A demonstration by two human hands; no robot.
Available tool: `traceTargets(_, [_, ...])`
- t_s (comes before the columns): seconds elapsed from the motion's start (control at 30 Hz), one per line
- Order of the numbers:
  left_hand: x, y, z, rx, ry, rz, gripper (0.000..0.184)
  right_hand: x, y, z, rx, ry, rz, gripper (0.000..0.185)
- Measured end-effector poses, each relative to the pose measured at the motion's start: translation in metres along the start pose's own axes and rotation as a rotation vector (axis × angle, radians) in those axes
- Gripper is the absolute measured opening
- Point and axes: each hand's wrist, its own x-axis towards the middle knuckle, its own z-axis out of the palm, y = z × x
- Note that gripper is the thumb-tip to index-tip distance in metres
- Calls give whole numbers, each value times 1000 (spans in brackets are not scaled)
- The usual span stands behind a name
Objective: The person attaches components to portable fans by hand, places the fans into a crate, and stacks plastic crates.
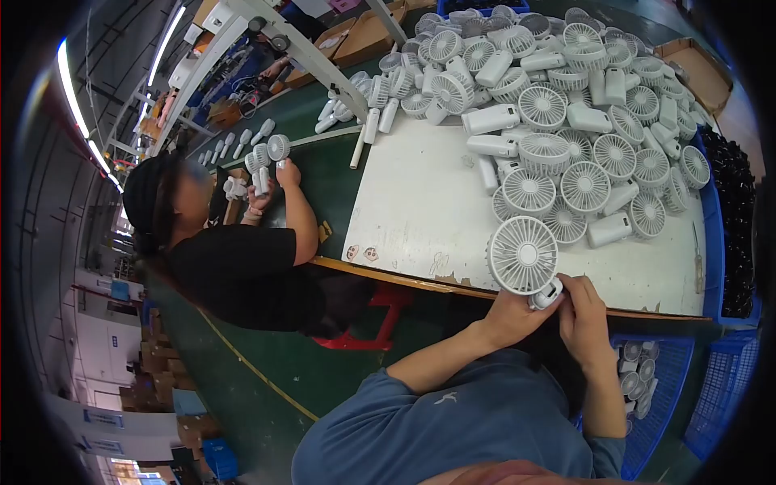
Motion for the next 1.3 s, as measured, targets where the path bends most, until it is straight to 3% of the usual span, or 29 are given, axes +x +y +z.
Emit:
traceTargets(0.03, [0, -4, -3, 84, 33, 75, 29, -5, 3, 10, 258, 33, 114, 26])
traceTargets(0.07, [-4, -9, -3, 6, 35, 10, 29, -9, 4, 14, 515, 65, 226, 22])
traceTargets(0.1, [-7, -11, -3, 5, 37, 10, 29, -12, 7, 12, 513, 63, 226, 22])
traceTargets(0.17, [-11, -13, -2, -103, 40, -104, 28, -17, 13, 7, 1294, -151, 643, 19])
traceTargets(0.2, [-10, -12, -1, -107, 41, -101, 28, -16, 8, 7, 1301, -83, 667, 20])
traceTargets(0.3, [-4, -2, -3, -97, -1, -192, 26, -18, 11, 2, 1125, -4, 565, 22])
traceTargets(0.33, [1, 8, -8, -281, -140, -422, 25, -14, 9, -3, 1124, -1, 566, 22])
traceTargets(0.37, [4, 14, -11, -464, -281, -653, 25, -5, 4, -12, 768, 40, 288, 25])
traceTargets(0.4, [4, 15, -13, -567, -366, -645, 26, 3, -2, -19, 407, 75, 16, 28])
traceTargets(0.5, [-2, 13, -15, -787, -438, -661, 30, 19, -20, -31, 193, 6, -94, 35])
traceTargets(0.53, [-6, 6, -14, -805, -460, -602, 39, 26, -24, -35, 110, 1, -204, 36])
traceTargets(0.67, [-15, -10, -12, -985, -407, -555, 61, 36, -32, -33, 52, -35, -260, 39])
traceTargets(0.8, [-15, -5, -10, -1143, -338, -696, 62, 33, -44, -26, -42, -55, -223, 47])
traceTargets(0.9, [-16, 2, 6, -1098, -92, -757, 60, 23, -49, -21, -74, -85, -150, 55])
traceTargets(1.0, [-17, 4, 15, -1158, -4, -751, 58, 16, -50, -11, -73, -45, -110, 61])
traceTargets(1.1, [-20, -6, 16, -1104, 16, -744, 60, 0, -40, 8, -73, 47, -95, 65])
traceTargets(1.17, [-11, 0, 4, 8, -325, -50, 73, -14, -25, 20, 114, 121, -43, 60])
traceTargets(1.2, [-2, 27, 9, -1, -115, 49, 91, -20, -25, 24, 309, 93, 35, 57])
traceTargets(1.23, [1, 34, 1, 0, -110, 46, 91, -26, -25, 27, 503, 80, 117, 54])
traceTargets(1.3, [6, 42, -12, 254, -387, 85, 97, -45, -5, 18, 1387, 101, 492, 52])
